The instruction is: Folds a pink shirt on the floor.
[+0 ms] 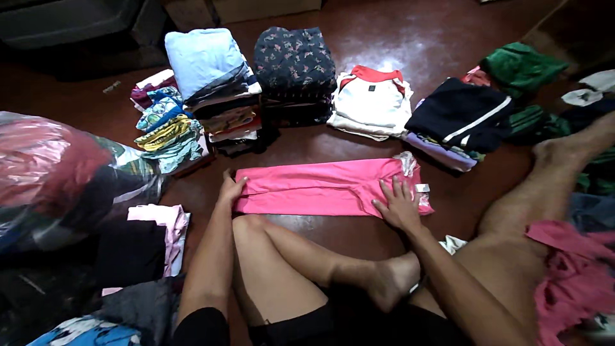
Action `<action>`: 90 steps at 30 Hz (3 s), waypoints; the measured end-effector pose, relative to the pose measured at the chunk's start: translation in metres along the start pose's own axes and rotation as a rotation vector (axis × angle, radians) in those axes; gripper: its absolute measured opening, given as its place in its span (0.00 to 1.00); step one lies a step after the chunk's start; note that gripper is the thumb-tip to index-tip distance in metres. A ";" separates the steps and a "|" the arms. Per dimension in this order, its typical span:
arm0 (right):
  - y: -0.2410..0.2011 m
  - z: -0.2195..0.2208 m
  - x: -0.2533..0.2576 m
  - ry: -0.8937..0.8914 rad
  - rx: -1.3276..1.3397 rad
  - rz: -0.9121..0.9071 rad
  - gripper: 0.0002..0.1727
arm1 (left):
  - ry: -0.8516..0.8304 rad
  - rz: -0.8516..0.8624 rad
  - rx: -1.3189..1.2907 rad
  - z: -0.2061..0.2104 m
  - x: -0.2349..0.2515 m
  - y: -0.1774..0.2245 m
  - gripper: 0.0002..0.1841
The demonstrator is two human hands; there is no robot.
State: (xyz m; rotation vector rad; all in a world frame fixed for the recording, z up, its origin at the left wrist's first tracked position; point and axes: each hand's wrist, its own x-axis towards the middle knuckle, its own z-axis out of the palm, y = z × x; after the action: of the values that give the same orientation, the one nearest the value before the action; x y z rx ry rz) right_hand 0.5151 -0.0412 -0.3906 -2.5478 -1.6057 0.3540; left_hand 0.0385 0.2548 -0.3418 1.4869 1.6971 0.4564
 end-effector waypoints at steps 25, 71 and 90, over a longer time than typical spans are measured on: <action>-0.004 -0.055 -0.015 0.170 0.308 0.060 0.41 | -0.323 0.458 0.736 0.178 -0.117 0.167 0.50; 0.006 -0.054 -0.011 0.023 0.458 0.079 0.34 | -0.186 0.080 0.094 0.107 -0.047 0.084 0.34; 0.018 -0.076 -0.017 0.100 0.585 0.078 0.28 | -0.472 0.582 0.628 0.277 -0.186 0.248 0.57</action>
State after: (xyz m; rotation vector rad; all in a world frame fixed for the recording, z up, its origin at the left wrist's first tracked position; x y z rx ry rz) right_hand 0.5429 -0.0616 -0.3189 -2.1390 -1.1500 0.5921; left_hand 0.4042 0.0732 -0.2667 2.3360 1.0480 -0.1692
